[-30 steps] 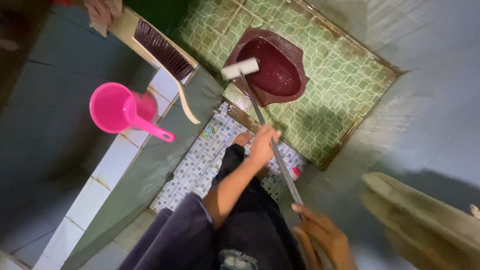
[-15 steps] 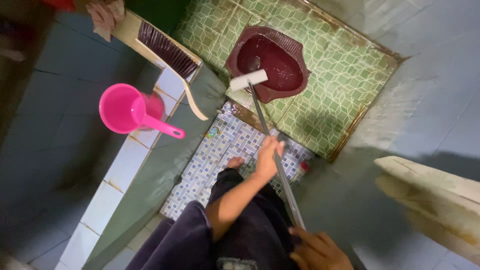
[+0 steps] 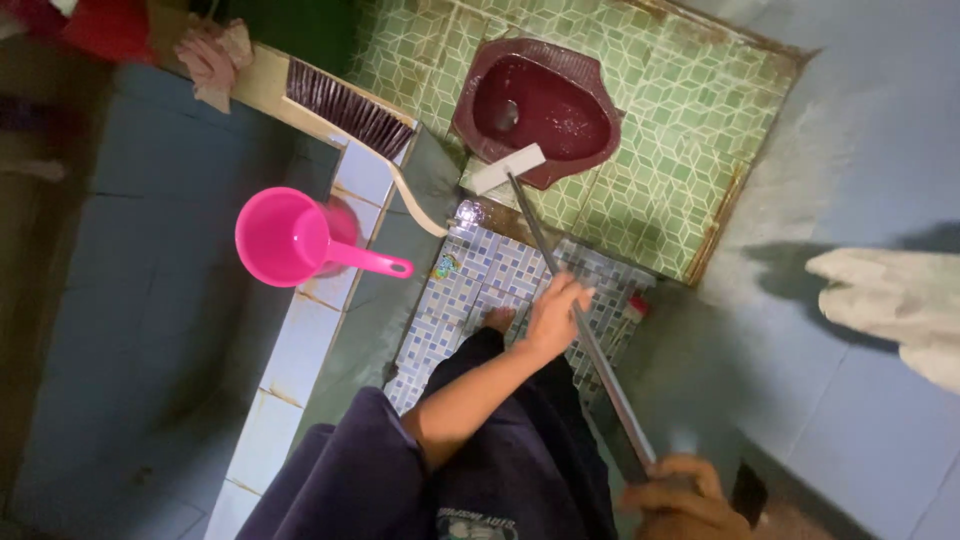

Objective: The person cleans a squat toilet by pouring water from a pink scoop and scrubbing the basin with a brush. They then apply a cleaning solution and use a long-handled squeegee to wipe the surrounding floor tiles.

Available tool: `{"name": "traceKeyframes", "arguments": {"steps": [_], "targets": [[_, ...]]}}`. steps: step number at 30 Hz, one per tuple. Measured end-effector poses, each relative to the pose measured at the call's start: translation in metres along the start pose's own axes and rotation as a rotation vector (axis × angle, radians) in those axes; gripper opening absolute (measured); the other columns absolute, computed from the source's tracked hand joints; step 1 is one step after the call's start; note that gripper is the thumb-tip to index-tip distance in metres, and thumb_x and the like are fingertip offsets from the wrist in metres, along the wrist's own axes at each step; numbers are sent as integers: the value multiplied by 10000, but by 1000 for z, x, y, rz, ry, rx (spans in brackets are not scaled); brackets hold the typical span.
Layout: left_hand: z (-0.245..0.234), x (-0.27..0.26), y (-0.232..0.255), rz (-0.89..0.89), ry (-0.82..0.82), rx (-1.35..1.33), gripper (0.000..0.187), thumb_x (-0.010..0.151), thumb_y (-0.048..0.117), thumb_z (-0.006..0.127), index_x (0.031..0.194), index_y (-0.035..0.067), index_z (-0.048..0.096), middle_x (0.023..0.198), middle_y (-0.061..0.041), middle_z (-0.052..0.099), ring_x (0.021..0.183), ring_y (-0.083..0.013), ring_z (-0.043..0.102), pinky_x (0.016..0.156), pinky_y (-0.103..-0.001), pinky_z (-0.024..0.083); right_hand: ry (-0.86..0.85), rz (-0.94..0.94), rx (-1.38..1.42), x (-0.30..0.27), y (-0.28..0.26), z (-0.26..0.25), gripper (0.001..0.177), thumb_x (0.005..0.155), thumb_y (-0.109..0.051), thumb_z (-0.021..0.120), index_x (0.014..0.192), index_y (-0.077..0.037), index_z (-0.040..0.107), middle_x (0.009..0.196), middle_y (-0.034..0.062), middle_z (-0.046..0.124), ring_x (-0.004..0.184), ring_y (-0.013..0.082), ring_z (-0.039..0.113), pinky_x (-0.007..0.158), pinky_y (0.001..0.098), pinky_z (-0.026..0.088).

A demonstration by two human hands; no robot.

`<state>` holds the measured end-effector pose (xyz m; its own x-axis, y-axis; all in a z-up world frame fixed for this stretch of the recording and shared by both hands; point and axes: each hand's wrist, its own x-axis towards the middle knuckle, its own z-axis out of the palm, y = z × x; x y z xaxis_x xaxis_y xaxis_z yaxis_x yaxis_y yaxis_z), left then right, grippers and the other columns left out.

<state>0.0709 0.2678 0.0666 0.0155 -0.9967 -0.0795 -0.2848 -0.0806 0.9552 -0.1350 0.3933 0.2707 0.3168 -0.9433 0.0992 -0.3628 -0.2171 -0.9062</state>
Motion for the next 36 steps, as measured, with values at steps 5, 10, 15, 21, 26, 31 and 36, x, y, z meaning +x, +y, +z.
{"name": "traceKeyframes", "arguments": {"steps": [5, 10, 15, 21, 26, 31, 36], "targets": [[-47, 40, -31, 30, -86, 131, 113, 952, 98, 664, 901, 23, 596, 1006, -152, 566, 951, -397, 616, 827, -432, 506, 235, -46, 251, 43, -35, 68, 156, 898, -20, 592, 745, -19, 560, 825, 111, 592, 763, 256, 622, 926, 453, 564], [-50, 22, -34, 194, -222, 20, 103, 866, 125, 654, 923, 44, 624, 1010, -140, 583, 964, -379, 634, 834, -435, 528, 178, -7, -24, 42, -101, 76, 97, 859, -5, 586, 786, 51, 555, 808, 179, 604, 818, 355, 677, 869, 453, 568], [-58, 20, -38, 245, -479, 185, 73, 847, 135, 652, 870, 66, 650, 967, -124, 606, 956, -369, 643, 831, -436, 522, 218, -130, 53, 41, -100, 119, 142, 863, -38, 650, 762, 2, 560, 757, 146, 559, 732, 338, 617, 859, 471, 556], [-49, -7, -27, 213, -401, 12, 96, 925, 137, 586, 927, 75, 660, 998, -125, 587, 992, -372, 621, 876, -434, 517, 324, -45, 151, 13, -103, 127, 160, 793, 30, 661, 714, -36, 538, 707, 108, 531, 666, 289, 557, 778, 447, 558], [-50, -1, -34, 194, -479, 202, 211, 973, 215, 632, 851, 43, 621, 961, -139, 584, 977, -385, 614, 830, -462, 495, 336, -229, 48, 19, -97, 135, 148, 789, 29, 688, 766, 14, 542, 763, 163, 564, 744, 352, 604, 819, 494, 531], [-32, 0, -34, 215, -445, 204, 262, 987, 241, 629, 861, 15, 585, 997, -154, 574, 971, -401, 601, 844, -469, 501, 234, -12, 106, 7, -102, 121, 274, 780, 103, 693, 667, -29, 482, 668, 126, 455, 633, 289, 509, 775, 441, 539], [-36, -56, -38, 76, -728, 216, 276, 1036, 292, 577, 924, 43, 616, 1073, -169, 572, 1015, -404, 621, 896, -474, 501, 237, -159, -5, -31, -113, 140, 318, 724, 34, 749, 645, -45, 451, 676, 130, 492, 669, 332, 543, 748, 431, 520]]}}
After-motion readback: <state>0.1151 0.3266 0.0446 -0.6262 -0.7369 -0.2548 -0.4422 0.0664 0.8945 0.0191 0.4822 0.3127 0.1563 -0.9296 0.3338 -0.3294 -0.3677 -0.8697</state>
